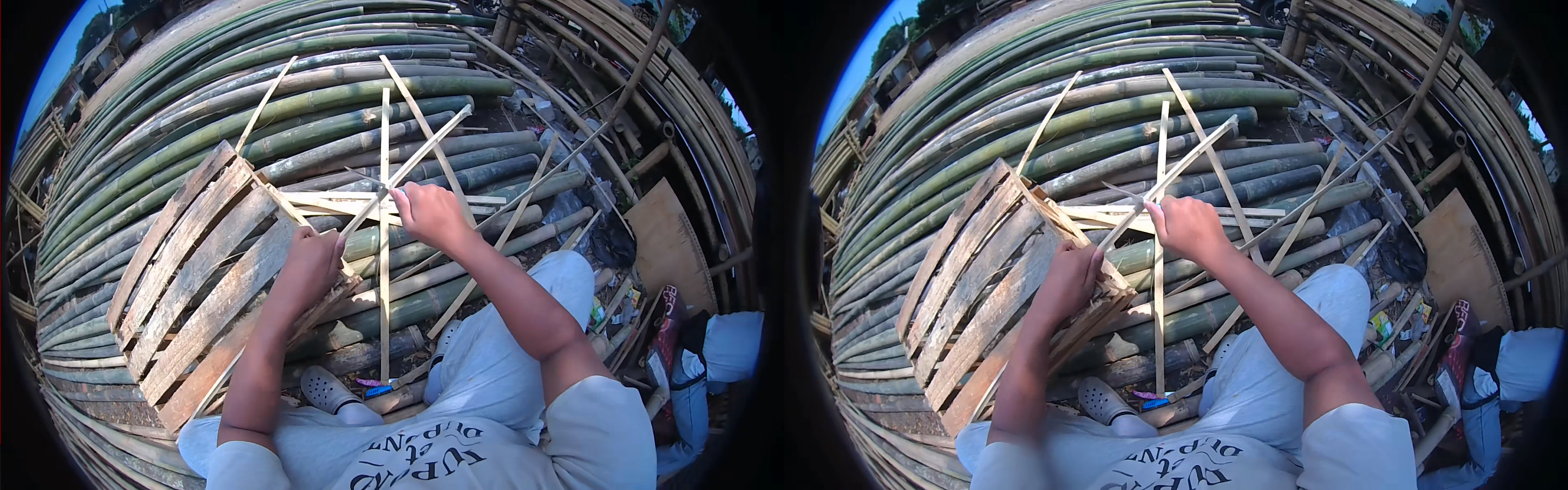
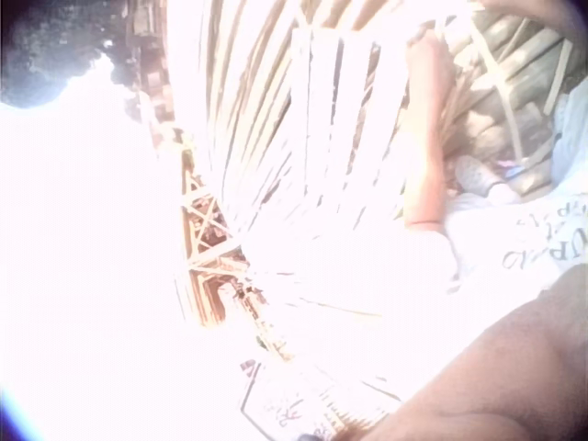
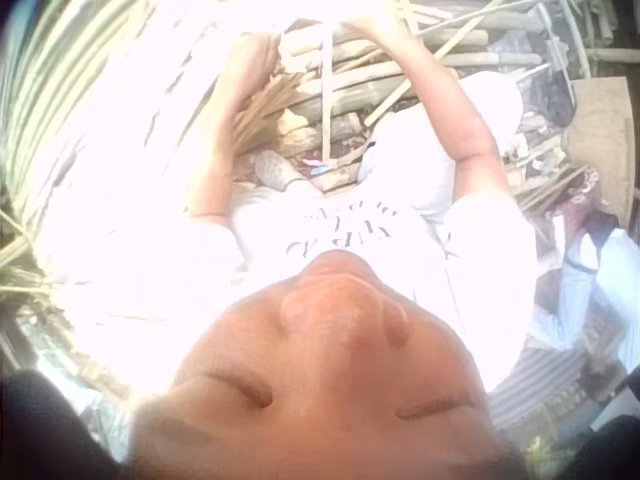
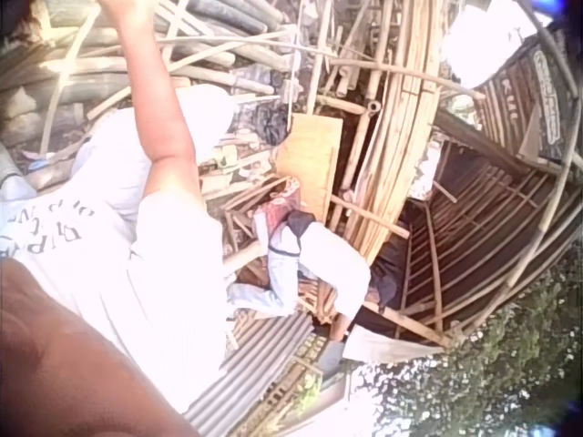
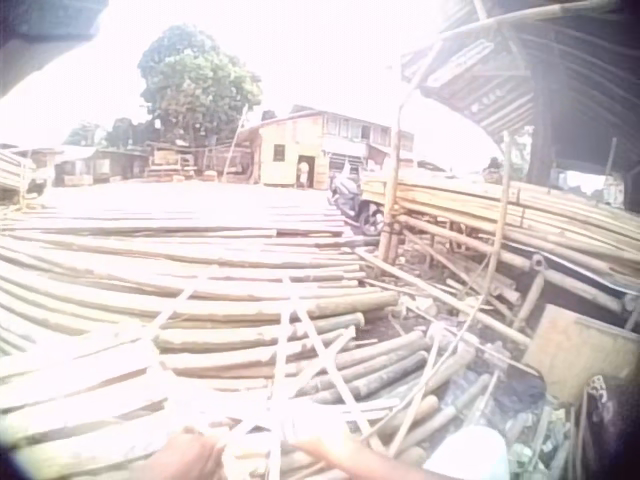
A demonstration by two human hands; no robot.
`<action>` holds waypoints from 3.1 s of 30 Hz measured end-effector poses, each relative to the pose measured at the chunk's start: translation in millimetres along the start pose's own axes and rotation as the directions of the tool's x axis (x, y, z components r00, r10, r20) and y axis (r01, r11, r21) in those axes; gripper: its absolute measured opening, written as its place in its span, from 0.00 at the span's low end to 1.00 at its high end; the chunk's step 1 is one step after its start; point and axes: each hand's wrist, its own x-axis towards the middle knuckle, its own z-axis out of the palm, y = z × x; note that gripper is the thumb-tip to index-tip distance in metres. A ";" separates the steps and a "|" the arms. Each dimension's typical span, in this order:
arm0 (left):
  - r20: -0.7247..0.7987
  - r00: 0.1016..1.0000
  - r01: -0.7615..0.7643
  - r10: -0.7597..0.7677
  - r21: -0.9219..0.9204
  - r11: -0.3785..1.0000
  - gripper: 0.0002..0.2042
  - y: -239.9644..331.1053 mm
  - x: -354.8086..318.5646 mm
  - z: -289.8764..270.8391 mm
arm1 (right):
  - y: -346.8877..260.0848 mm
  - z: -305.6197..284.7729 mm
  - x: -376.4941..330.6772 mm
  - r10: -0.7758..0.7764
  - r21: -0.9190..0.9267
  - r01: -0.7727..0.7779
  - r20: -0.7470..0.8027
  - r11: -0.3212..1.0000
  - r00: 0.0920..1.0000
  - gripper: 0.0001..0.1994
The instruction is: Trimming and preparing thin strips of bamboo using a utility knife for manufacturing.
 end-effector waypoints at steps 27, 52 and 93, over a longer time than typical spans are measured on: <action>-0.010 0.998 0.059 -0.058 0.078 0.995 0.21 16.3 -7.1 1.0 | 21.0 4.8 8.6 0.269 0.253 -0.223 -0.164 0.942 0.949 0.24; 0.020 0.998 0.063 -0.065 0.100 0.993 0.21 15.3 -9.6 2.2 | 27.3 8.7 -0.9 0.039 0.179 -0.016 -0.123 0.984 0.992 0.26; -0.023 0.997 0.071 -0.070 0.062 0.996 0.21 13.2 -9.5 3.1 | 15.5 3.1 -15.4 -0.073 0.161 0.081 -0.052 0.984 0.996 0.25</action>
